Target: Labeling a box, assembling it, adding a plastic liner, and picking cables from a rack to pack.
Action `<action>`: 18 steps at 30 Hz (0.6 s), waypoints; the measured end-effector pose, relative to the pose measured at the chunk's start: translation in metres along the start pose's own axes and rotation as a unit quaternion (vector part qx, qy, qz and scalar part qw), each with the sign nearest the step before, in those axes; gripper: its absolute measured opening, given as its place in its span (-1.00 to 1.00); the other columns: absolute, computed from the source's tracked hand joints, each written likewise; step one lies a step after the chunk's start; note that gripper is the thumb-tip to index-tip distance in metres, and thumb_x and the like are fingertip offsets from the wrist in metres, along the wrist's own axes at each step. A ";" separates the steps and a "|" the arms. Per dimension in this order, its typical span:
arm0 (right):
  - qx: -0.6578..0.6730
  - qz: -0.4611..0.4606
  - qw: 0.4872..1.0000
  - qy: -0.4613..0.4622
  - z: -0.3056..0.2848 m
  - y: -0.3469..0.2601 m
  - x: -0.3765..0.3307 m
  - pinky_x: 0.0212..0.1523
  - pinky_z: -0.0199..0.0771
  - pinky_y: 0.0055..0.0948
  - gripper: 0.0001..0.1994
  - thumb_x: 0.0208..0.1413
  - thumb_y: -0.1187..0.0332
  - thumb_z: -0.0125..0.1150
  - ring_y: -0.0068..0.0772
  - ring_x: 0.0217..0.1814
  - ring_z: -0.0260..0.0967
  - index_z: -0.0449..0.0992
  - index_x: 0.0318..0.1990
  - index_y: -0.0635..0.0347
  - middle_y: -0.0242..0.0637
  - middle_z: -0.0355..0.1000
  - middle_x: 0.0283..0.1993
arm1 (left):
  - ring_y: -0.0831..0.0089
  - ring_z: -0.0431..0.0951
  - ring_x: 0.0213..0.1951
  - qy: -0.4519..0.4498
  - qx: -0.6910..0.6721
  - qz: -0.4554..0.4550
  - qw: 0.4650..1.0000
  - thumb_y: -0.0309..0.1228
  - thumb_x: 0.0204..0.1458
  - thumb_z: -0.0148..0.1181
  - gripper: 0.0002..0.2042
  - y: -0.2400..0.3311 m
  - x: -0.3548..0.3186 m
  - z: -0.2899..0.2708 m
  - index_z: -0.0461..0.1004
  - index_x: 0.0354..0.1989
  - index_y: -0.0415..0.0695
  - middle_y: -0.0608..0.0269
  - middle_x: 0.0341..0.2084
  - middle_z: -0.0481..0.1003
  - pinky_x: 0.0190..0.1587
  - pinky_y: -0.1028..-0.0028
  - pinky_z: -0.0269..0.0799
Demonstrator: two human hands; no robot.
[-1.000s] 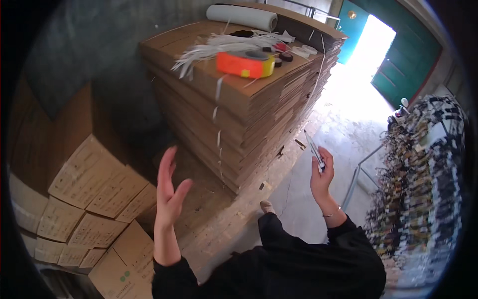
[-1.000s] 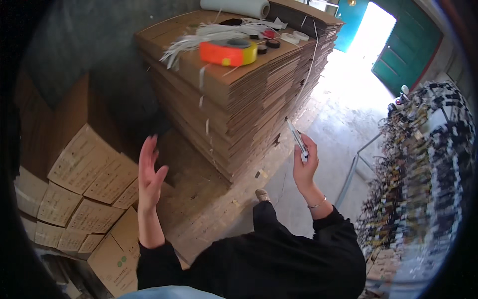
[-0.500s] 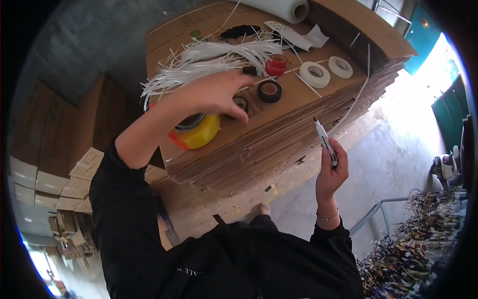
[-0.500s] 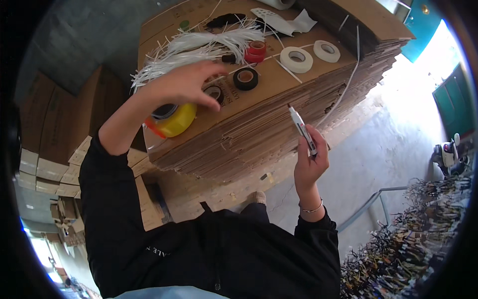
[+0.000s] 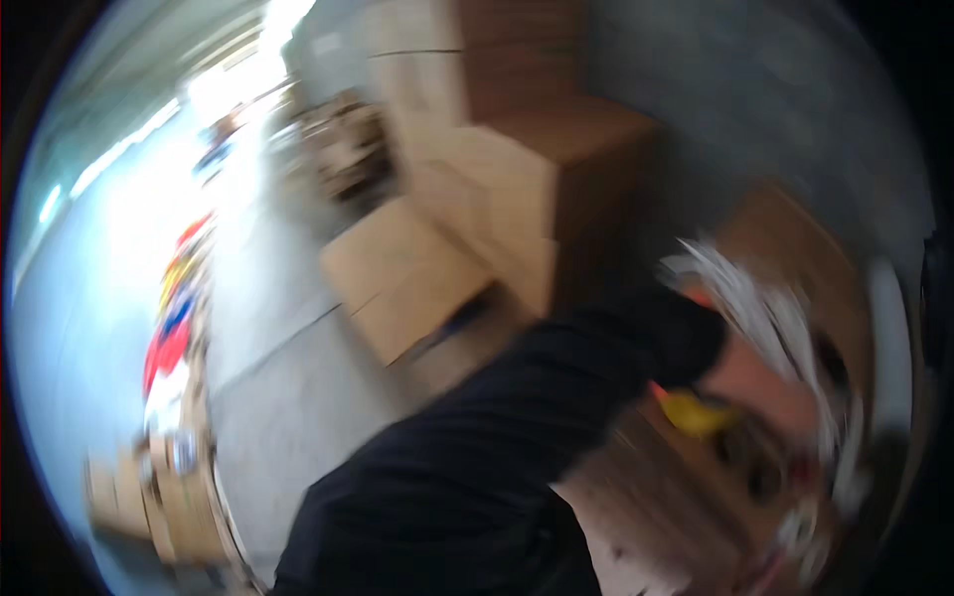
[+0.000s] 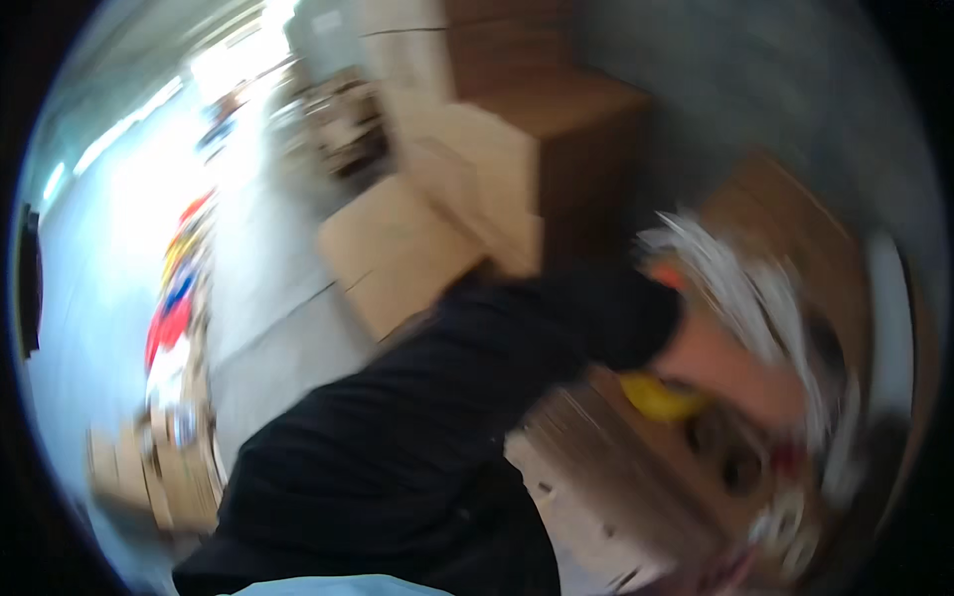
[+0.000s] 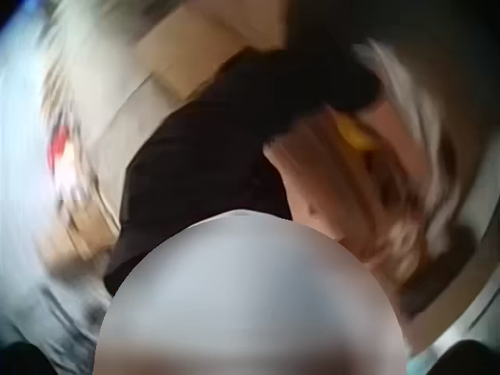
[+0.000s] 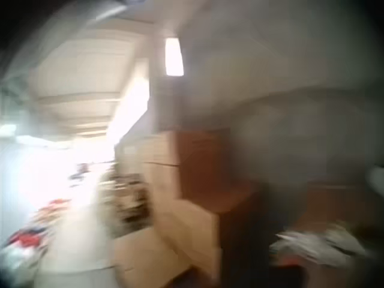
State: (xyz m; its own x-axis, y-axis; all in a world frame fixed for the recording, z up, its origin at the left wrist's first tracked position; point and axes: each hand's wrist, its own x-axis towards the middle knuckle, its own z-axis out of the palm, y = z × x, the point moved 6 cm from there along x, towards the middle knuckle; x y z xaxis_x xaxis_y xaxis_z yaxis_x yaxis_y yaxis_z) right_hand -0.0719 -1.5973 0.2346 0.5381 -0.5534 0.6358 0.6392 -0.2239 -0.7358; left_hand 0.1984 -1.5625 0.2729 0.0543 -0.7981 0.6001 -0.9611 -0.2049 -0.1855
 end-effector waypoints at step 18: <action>-0.251 -0.194 0.941 -0.117 0.117 -0.062 0.000 -0.03 0.50 -0.31 -0.70 0.28 0.35 0.03 -0.19 -0.05 0.49 0.50 0.04 0.36 -0.04 0.52 -0.05 | 0.38 0.63 -0.28 0.373 -0.711 -0.406 0.437 -0.44 0.19 0.11 -0.90 0.057 -0.192 -0.258 0.41 -0.18 -0.16 0.12 -0.30 0.57 -0.33 0.51 0.54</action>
State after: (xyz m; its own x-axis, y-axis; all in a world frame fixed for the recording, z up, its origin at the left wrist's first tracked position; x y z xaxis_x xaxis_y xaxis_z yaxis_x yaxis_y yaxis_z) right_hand -0.0471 -1.4891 0.3072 0.4614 -0.1736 0.8700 0.5031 -0.7565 -0.4178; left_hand 0.0632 -1.2747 0.3481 0.9398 -0.2744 0.2036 0.0676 0.7336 0.6762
